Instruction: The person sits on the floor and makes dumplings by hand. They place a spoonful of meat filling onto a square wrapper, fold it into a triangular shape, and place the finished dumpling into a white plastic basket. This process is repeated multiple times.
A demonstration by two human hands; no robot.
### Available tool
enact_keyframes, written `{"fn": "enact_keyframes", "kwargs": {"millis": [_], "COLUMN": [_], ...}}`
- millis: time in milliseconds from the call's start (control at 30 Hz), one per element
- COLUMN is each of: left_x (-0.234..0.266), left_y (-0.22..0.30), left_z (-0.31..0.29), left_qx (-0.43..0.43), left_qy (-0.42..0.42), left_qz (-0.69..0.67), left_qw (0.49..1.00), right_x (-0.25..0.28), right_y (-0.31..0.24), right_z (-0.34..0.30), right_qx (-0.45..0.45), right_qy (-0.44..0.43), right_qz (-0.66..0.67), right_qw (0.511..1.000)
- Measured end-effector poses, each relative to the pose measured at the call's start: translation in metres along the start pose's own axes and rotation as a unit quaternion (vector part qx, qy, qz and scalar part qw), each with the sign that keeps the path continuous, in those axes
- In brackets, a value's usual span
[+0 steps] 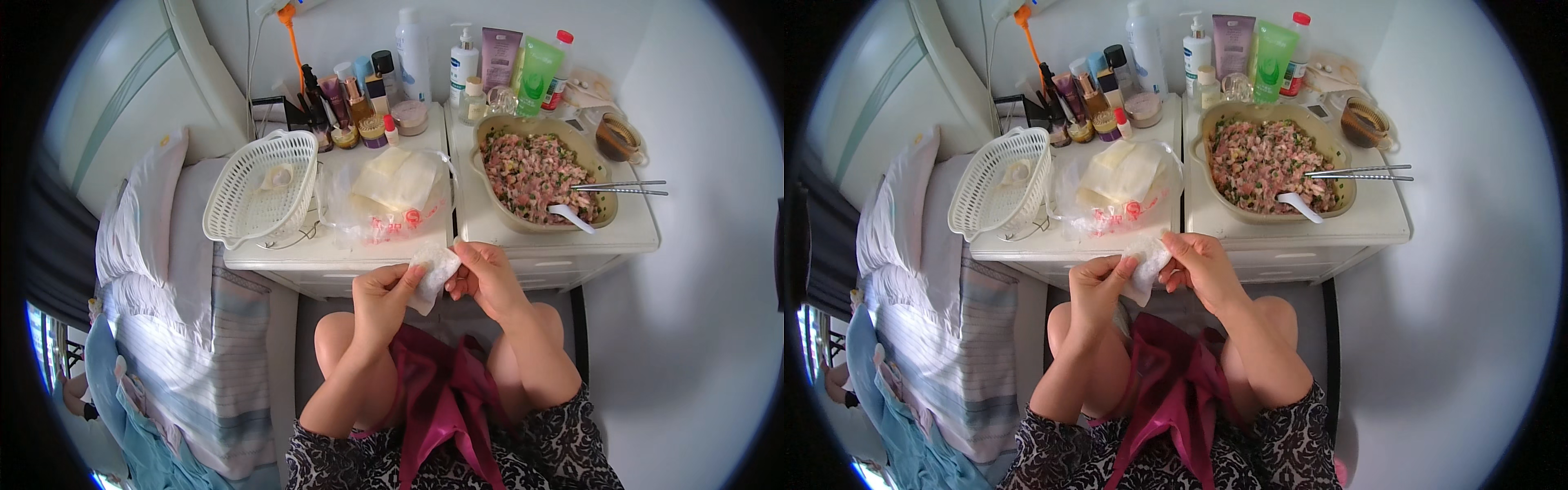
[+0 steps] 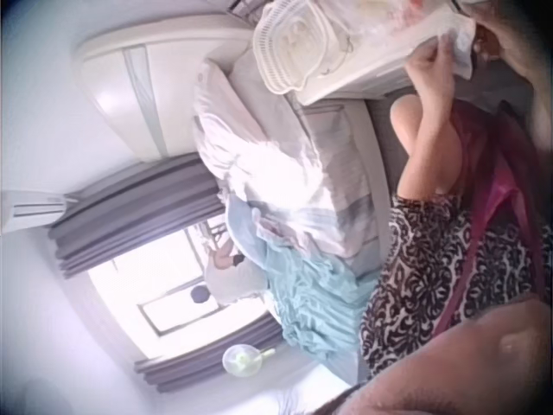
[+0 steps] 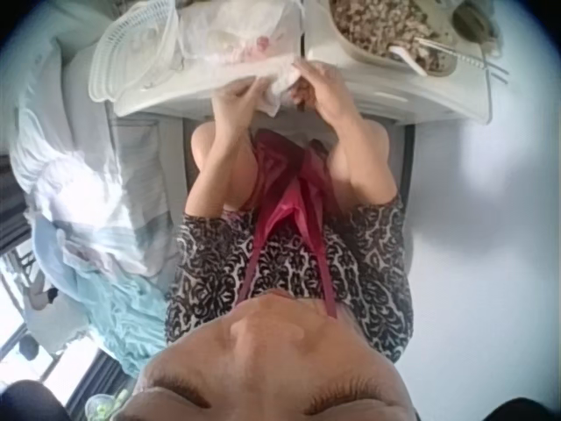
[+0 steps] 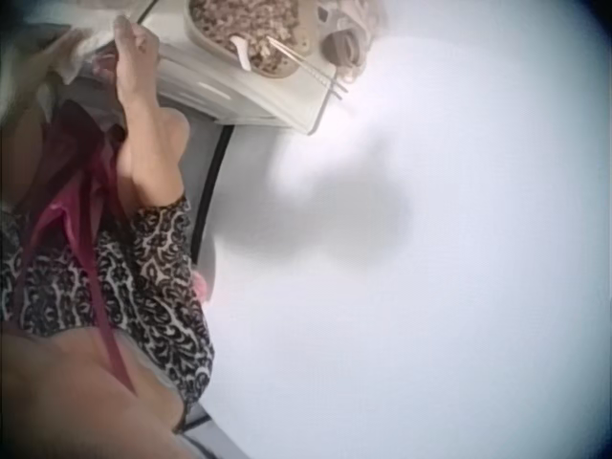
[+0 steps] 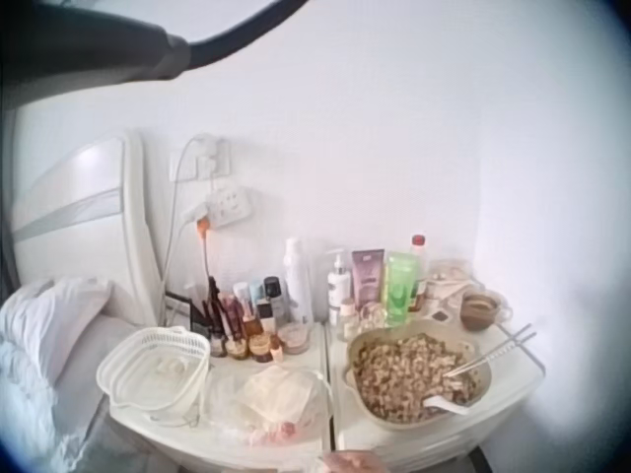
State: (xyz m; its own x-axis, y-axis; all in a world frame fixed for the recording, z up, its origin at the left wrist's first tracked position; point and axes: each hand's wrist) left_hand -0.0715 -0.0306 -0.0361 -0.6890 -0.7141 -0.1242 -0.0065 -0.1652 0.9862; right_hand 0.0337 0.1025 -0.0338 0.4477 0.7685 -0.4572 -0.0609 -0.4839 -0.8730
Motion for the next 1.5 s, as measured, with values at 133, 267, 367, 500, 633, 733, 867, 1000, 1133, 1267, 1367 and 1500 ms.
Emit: {"fn": "enact_keyframes", "kwargs": {"millis": [133, 267, 367, 500, 633, 733, 867, 1000, 1133, 1267, 1367, 1500], "left_x": [-0.009, -0.008, -0.003, -0.006, -0.004, -0.003, -0.012, -0.007, -0.002, 0.001, 0.000, 0.005], "left_y": [-0.001, -0.010, -0.008, -0.010, -0.014, -0.022, -0.012, -0.012, -0.016, -0.018, -0.016, -0.020], "left_z": [-0.007, -0.013, -0.014, -0.011, -0.011, -0.006, 0.003, 0.001, -0.002, 0.000, 0.001, 0.005], "left_qx": [-0.055, -0.068, 0.044, 0.092, 0.113, 0.116, 0.084, 0.074, 0.089, 0.100, 0.094, 0.089], "left_qy": [0.071, 0.093, 0.062, 0.016, 0.015, 0.057, 0.118, 0.115, 0.104, 0.082, 0.098, 0.105], "left_qz": [0.039, 0.055, -0.037, -0.153, -0.129, -0.189, -0.322, -0.289, -0.266, -0.254, -0.238, -0.202], "left_qw": [0.995, 0.992, 0.996, 0.984, 0.985, 0.973, 0.936, 0.948, 0.954, 0.958, 0.962, 0.970], "right_x": [-0.004, -0.001, -0.001, -0.004, 0.001, -0.004, -0.007, -0.013, -0.013, -0.013, -0.013, -0.011], "right_y": [0.003, 0.007, 0.007, 0.005, 0.012, 0.014, 0.020, 0.012, 0.014, 0.015, 0.015, 0.019], "right_z": [0.002, 0.002, 0.001, 0.002, 0.005, 0.009, 0.005, 0.000, 0.000, -0.001, -0.002, -0.001], "right_qx": [0.073, 0.094, 0.106, 0.092, 0.119, 0.116, 0.142, 0.136, 0.140, 0.125, 0.120, 0.120], "right_qy": [0.042, 0.070, 0.067, 0.084, 0.098, 0.098, 0.059, 0.049, 0.047, 0.042, 0.038, 0.039], "right_qz": [-0.128, -0.155, -0.160, -0.184, -0.243, -0.192, -0.251, -0.383, -0.378, -0.368, -0.365, -0.339], "right_qw": [0.988, 0.981, 0.979, 0.975, 0.958, 0.970, 0.956, 0.912, 0.914, 0.920, 0.923, 0.932]}}
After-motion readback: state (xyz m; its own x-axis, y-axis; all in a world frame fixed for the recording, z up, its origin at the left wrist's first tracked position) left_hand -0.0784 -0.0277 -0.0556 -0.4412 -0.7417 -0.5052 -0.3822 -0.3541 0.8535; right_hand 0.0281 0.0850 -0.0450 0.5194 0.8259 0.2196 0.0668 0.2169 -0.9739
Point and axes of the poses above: each hand's wrist, its own z-axis towards the middle knuckle, its own x-axis out of the back of the hand, y = z × x, and after that the axes turned 9 degrees about -z, right-handed
